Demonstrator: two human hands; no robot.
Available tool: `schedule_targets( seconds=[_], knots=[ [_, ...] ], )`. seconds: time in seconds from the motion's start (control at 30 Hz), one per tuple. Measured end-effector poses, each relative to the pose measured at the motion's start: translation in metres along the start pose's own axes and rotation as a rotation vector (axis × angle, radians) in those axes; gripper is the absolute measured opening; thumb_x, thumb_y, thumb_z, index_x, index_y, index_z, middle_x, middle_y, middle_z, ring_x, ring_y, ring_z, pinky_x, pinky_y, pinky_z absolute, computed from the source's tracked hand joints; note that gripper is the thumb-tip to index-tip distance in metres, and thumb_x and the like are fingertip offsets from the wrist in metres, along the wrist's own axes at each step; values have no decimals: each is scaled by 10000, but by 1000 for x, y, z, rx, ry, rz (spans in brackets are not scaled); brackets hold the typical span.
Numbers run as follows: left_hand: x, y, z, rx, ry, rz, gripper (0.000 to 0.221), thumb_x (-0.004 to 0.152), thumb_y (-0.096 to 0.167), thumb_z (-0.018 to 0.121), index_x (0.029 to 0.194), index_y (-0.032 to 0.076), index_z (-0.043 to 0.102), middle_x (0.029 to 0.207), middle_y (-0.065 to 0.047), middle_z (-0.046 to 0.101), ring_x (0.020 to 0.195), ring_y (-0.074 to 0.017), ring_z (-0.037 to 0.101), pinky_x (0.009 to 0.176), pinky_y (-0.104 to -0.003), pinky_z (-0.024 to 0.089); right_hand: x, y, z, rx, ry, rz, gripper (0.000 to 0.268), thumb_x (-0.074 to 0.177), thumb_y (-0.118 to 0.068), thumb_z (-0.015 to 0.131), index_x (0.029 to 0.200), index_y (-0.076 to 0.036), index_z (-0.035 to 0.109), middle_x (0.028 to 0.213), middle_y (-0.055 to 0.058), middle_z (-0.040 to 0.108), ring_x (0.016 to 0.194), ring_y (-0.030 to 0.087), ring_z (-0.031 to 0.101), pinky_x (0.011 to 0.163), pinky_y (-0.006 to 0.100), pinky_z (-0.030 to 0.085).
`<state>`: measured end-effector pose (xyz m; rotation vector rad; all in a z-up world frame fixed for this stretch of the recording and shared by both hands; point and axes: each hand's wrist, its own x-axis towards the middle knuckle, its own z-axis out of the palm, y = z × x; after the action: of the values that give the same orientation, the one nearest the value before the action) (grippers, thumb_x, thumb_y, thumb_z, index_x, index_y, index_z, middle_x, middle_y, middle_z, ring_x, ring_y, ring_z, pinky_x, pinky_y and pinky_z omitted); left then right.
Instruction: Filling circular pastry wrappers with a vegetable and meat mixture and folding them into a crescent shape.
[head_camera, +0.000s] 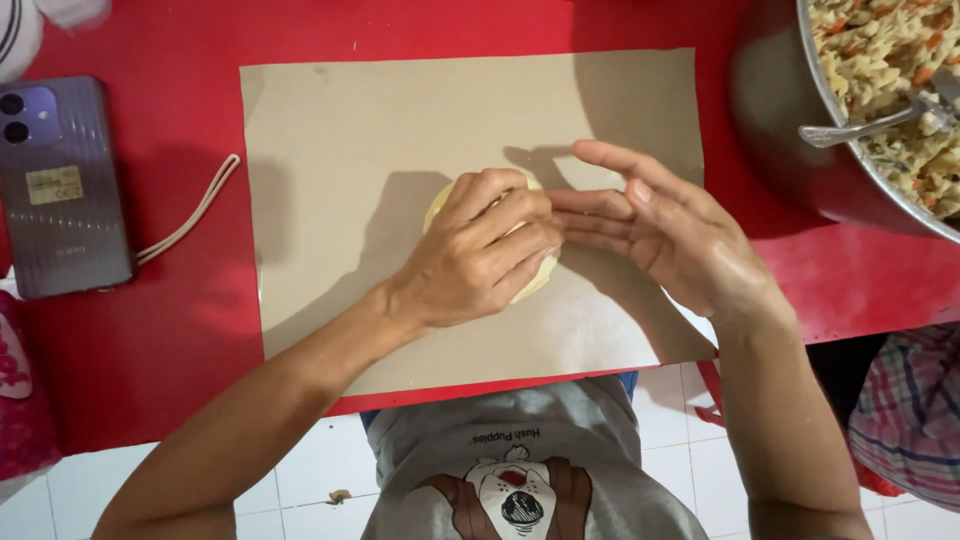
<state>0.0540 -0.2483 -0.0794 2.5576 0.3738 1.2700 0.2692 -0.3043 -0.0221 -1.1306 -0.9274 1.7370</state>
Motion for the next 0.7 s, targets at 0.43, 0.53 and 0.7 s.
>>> schedule_targets(
  seconds=[0.43, 0.53, 0.7],
  knots=[
    [-12, -3, 47, 48, -54, -102, 71, 906, -15, 698, 844, 17, 682, 894, -69, 516, 950, -293, 524, 763, -409, 443, -24, 60, -8, -971, 340, -523, 297, 964, 60, 637, 1237, -35, 709, 1054, 116, 756, 970, 286, 754, 870, 415, 602],
    [-12, -6, 50, 36, -81, -150, 74, 864, 17, 743, 884, 52, 682, 923, -62, 528, 986, -291, 524, 806, -398, 444, -24, 61, -2, -1042, 376, -582, 290, 961, 72, 614, 1211, -29, 722, 1065, 136, 748, 978, 341, 741, 869, 441, 593],
    [-9, -5, 46, 32, -147, -241, 132, 850, 41, 781, 942, 70, 690, 979, -52, 518, 1049, -281, 506, 831, -397, 449, -26, 63, 3, -1084, 407, -581, 314, 943, 171, 552, 1137, 5, 735, 1078, 152, 717, 1033, 343, 707, 875, 435, 589]
  ],
)
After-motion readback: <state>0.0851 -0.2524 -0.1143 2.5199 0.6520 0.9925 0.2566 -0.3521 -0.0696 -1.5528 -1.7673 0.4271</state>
